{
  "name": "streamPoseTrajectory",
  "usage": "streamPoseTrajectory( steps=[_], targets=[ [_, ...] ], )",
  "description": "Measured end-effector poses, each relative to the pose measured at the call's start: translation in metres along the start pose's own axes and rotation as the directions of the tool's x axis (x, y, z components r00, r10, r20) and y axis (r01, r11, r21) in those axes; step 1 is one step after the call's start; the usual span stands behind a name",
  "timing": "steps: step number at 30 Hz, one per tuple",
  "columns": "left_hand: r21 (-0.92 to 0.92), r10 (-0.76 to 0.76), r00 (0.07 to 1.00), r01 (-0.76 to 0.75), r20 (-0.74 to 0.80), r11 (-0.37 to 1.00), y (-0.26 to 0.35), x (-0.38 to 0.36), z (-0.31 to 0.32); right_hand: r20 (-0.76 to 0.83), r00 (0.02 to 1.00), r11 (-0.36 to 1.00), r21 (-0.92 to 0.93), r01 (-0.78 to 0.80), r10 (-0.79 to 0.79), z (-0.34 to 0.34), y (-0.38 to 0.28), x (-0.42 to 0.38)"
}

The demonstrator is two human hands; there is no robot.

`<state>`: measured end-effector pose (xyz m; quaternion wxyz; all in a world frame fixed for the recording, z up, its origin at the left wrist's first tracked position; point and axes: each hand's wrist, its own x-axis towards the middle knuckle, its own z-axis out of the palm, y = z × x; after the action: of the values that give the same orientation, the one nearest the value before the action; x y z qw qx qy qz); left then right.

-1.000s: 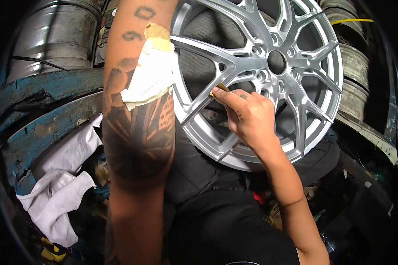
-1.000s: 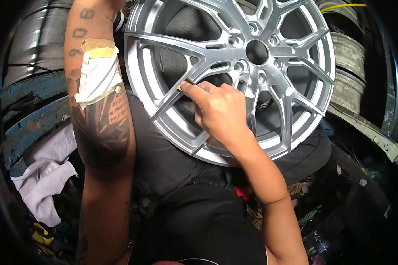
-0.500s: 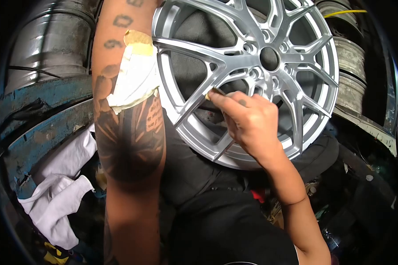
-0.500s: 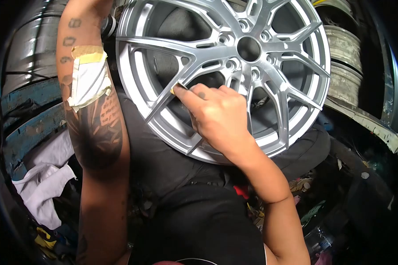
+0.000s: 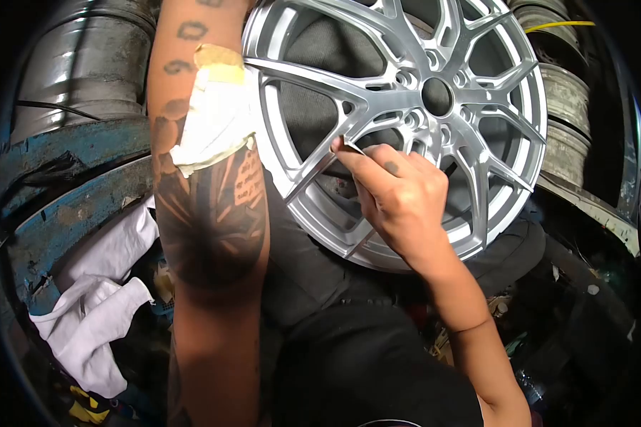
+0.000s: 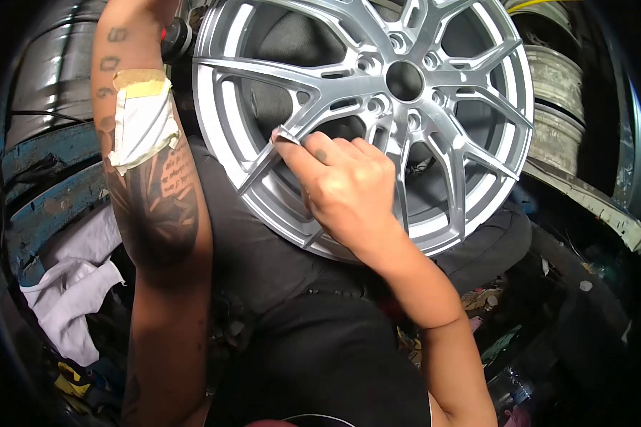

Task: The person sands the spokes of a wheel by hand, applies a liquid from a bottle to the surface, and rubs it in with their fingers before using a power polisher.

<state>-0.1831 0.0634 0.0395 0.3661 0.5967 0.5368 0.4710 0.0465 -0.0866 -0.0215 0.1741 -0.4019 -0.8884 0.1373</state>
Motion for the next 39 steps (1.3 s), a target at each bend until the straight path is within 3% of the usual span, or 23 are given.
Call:
streamPoseTrajectory(
  steps=[1, 2, 5, 7, 8, 10, 11, 13, 14, 17, 18, 19, 21, 23, 25, 28, 29, 31, 32, 35, 37, 39],
  targets=[
    [-0.014, -0.045, 0.999, 0.045, -0.021, 0.999, 0.004, 0.001, 0.000, -0.079, 0.997, 1.000, 0.006, 0.000, 0.000, 0.004, 0.000, 0.004],
    [-0.001, -0.101, 0.993, 0.102, -0.061, 0.995, 0.005, 0.005, 0.000, -0.007, 1.000, 0.999, -0.033, 0.009, -0.009, 0.017, 0.006, 0.000],
    [0.012, 0.103, 0.992, -0.103, -0.068, 0.995, -0.003, -0.001, -0.010, 0.121, 0.992, 0.999, -0.050, -0.021, 0.027, -0.007, 0.002, 0.003],
    [0.012, -0.064, 0.995, 0.065, -0.082, 0.998, 0.002, -0.001, -0.006, -0.120, 0.993, 1.000, 0.030, -0.004, 0.007, -0.002, 0.002, 0.010],
    [0.016, -0.129, 0.986, 0.131, -0.103, 0.991, 0.007, 0.003, -0.007, -0.043, 0.999, 1.000, -0.005, -0.019, 0.019, 0.009, 0.009, -0.001],
    [0.000, 0.012, 0.999, -0.012, -0.045, 1.000, -0.002, 0.002, -0.010, 0.065, 0.994, 0.995, 0.029, -0.095, 0.093, 0.013, 0.013, -0.011],
    [-0.005, 0.075, 0.997, -0.075, -0.025, 0.997, -0.004, 0.001, -0.013, 0.025, 0.997, 0.995, 0.055, -0.079, 0.077, 0.007, 0.012, -0.006],
    [0.006, 0.031, 0.998, -0.030, -0.054, 1.000, 0.002, -0.005, -0.013, -0.038, 0.997, 0.992, 0.110, -0.069, 0.074, -0.004, 0.007, -0.002],
    [0.009, 0.016, 0.998, -0.016, -0.053, 1.000, 0.001, -0.002, -0.011, -0.096, 0.994, 0.998, 0.047, -0.040, 0.045, -0.001, 0.008, 0.002],
    [0.035, -0.020, 0.999, 0.022, -0.040, 0.999, -0.007, 0.014, -0.011, 0.101, 0.993, 0.998, 0.003, -0.055, 0.054, 0.011, 0.014, -0.001],
    [0.011, 0.006, 1.000, -0.006, -0.023, 1.000, -0.013, 0.014, -0.015, 0.153, 0.988, 0.998, -0.064, 0.020, -0.010, -0.001, 0.019, -0.002],
    [-0.010, 0.034, 0.999, -0.034, -0.015, 0.999, -0.009, 0.007, -0.017, 0.145, 0.989, 1.000, -0.028, 0.003, 0.002, -0.011, 0.014, 0.003],
    [-0.039, 0.007, 1.000, -0.007, -0.006, 0.999, -0.013, 0.002, -0.016, -0.053, 0.998, 0.999, -0.039, 0.021, -0.023, -0.007, 0.009, 0.011],
    [-0.024, -0.042, 0.998, 0.040, -0.054, 0.999, -0.015, 0.014, -0.018, 0.011, 0.999, 0.999, -0.004, 0.039, -0.039, 0.016, 0.016, 0.004],
    [0.014, 0.031, 0.998, -0.030, -0.046, 0.999, -0.014, 0.012, -0.021, 0.116, 0.992, 0.998, -0.040, 0.050, -0.045, 0.000, 0.019, 0.000],
    [-0.002, 0.015, 0.996, -0.015, -0.089, 1.000, -0.020, 0.006, -0.035, -0.080, 0.996, 1.000, 0.014, 0.026, -0.025, -0.004, 0.009, 0.009],
    [0.000, 0.028, 0.993, -0.029, -0.112, 1.000, -0.014, 0.013, -0.046, -0.026, 1.000, 0.999, 0.031, 0.010, -0.009, 0.000, 0.011, 0.004],
    [-0.152, 0.181, 0.964, -0.212, -0.196, 0.965, -0.003, -0.004, -0.054, 0.063, 0.998, 0.997, 0.071, -0.030, 0.025, 0.012, 0.021, -0.016],
    [-0.217, 0.240, 0.946, -0.287, -0.216, 0.933, -0.001, -0.006, -0.066, 0.079, 0.995, 0.998, 0.042, 0.050, -0.054, -0.003, 0.026, -0.020],
    [-0.474, 0.258, 0.866, -0.459, -0.429, 0.752, 0.010, 0.005, -0.116, -0.037, 0.996, 0.980, 0.185, -0.067, 0.075, -0.045, 0.043, -0.044],
    [-0.484, 0.318, 0.746, -0.636, -0.584, 0.601, 0.063, -0.038, -0.116, -0.152, 0.973, 0.967, 0.210, -0.142, 0.176, -0.054, 0.074, -0.067],
    [-0.362, 0.433, 0.521, -0.842, -0.735, 0.399, 0.124, -0.091, -0.093, -0.126, 0.936, 0.915, 0.290, -0.282, 0.329, -0.062, 0.093, -0.086]
  ],
)
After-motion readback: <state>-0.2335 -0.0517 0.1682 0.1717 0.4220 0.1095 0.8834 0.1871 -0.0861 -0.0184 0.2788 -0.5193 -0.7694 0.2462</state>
